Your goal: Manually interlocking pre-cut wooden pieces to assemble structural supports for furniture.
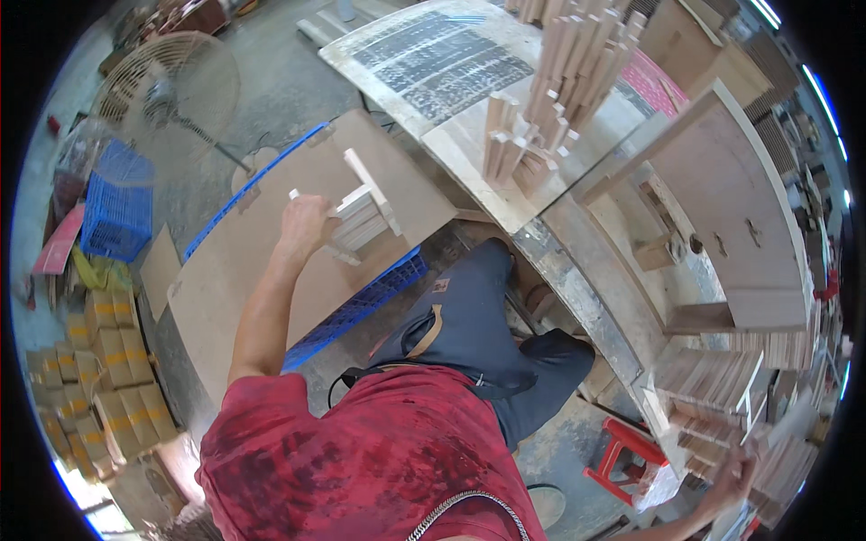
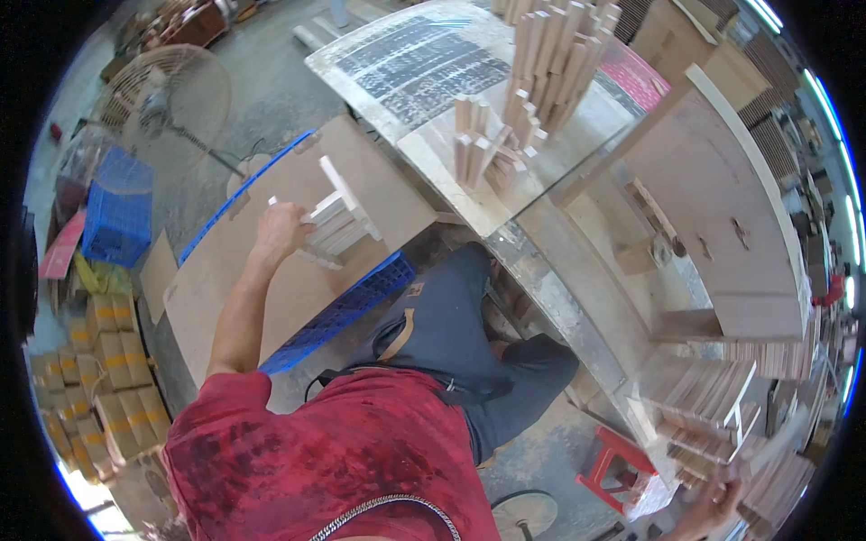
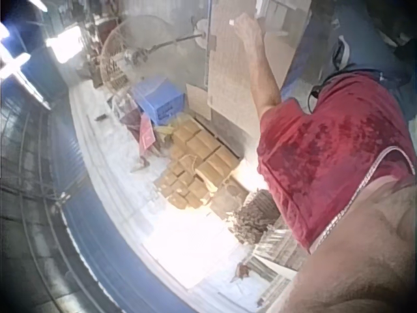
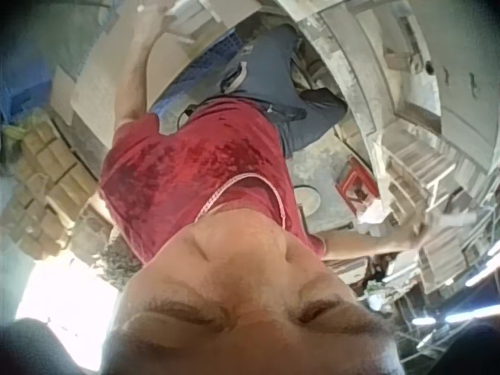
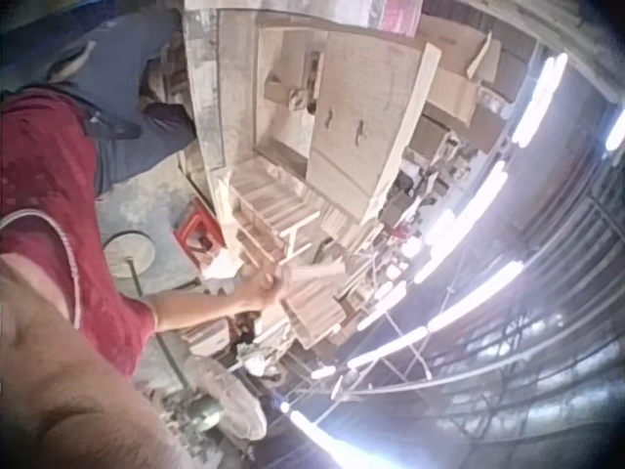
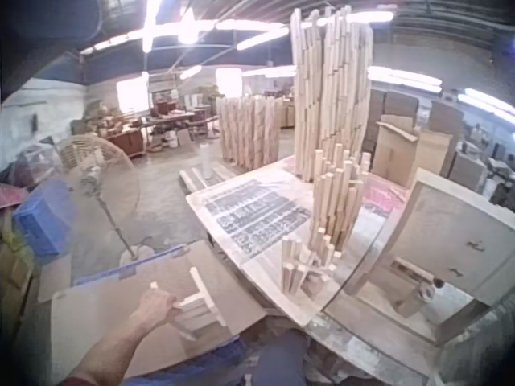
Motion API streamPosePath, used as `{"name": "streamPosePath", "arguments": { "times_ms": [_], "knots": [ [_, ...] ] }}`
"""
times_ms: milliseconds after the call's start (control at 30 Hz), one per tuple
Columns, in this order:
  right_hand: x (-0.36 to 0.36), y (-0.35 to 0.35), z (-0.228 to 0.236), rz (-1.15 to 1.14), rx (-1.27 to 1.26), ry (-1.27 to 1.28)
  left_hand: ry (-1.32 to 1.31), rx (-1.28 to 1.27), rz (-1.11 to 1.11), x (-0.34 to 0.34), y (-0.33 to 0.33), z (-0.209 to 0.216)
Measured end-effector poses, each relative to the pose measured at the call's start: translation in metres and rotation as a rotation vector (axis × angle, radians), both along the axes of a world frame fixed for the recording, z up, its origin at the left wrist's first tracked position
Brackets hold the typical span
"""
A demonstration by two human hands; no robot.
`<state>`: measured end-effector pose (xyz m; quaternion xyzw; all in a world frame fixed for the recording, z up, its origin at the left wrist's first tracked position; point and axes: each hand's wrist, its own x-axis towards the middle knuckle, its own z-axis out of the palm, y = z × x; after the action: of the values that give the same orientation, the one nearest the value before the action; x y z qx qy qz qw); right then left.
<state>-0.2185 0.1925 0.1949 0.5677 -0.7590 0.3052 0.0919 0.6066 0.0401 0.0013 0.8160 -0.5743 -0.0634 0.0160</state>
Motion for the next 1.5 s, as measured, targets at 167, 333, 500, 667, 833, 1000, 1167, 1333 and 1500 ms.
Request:
{"name": "streamPosePath", "arguments": {
  "times_ms": [167,333,500,667,833,1000,1167,1333,1500],
  "knots": [
    [0.225,-0.028,-0.077,0.069,0.174,-0.502,0.502,-0.337,0.149,0.027,0.0,0.033],
    [0.301,-0.104,-0.16,0.475,0.545,-0.926,0.734,-0.898,-0.068,-0.051,0.049,0.076],
    [0.329,-0.113,-0.2,0.652,0.55,-1.089,0.803,-0.171,-0.887,-0.2,0.035,0.085],
    [0.33,-0.095,-0.187,0.673,0.538,-1.066,0.78,-0.003,-0.928,-0.253,0.017,0.041],
    [0.314,-0.091,-0.201,0.605,0.483,-1.092,0.893,0.101,-1.067,-0.276,-0.008,0.025],
    [0.314,-0.092,-0.202,0.574,0.464,-1.162,1.058,0.407,-0.892,-0.286,-0.023,0.033],
    [0.313,-0.1,-0.212,0.616,0.477,-1.253,1.084,0.369,-0.9,-0.281,-0.032,0.018],
    [0.312,-0.111,-0.214,0.663,0.547,-1.19,1.194,0.411,-0.745,-0.28,-0.038,0.025],
    [0.314,-0.109,-0.183,0.654,0.625,-1.144,1.387,0.331,-0.7,-0.279,-0.034,0.018]
  ]
}}
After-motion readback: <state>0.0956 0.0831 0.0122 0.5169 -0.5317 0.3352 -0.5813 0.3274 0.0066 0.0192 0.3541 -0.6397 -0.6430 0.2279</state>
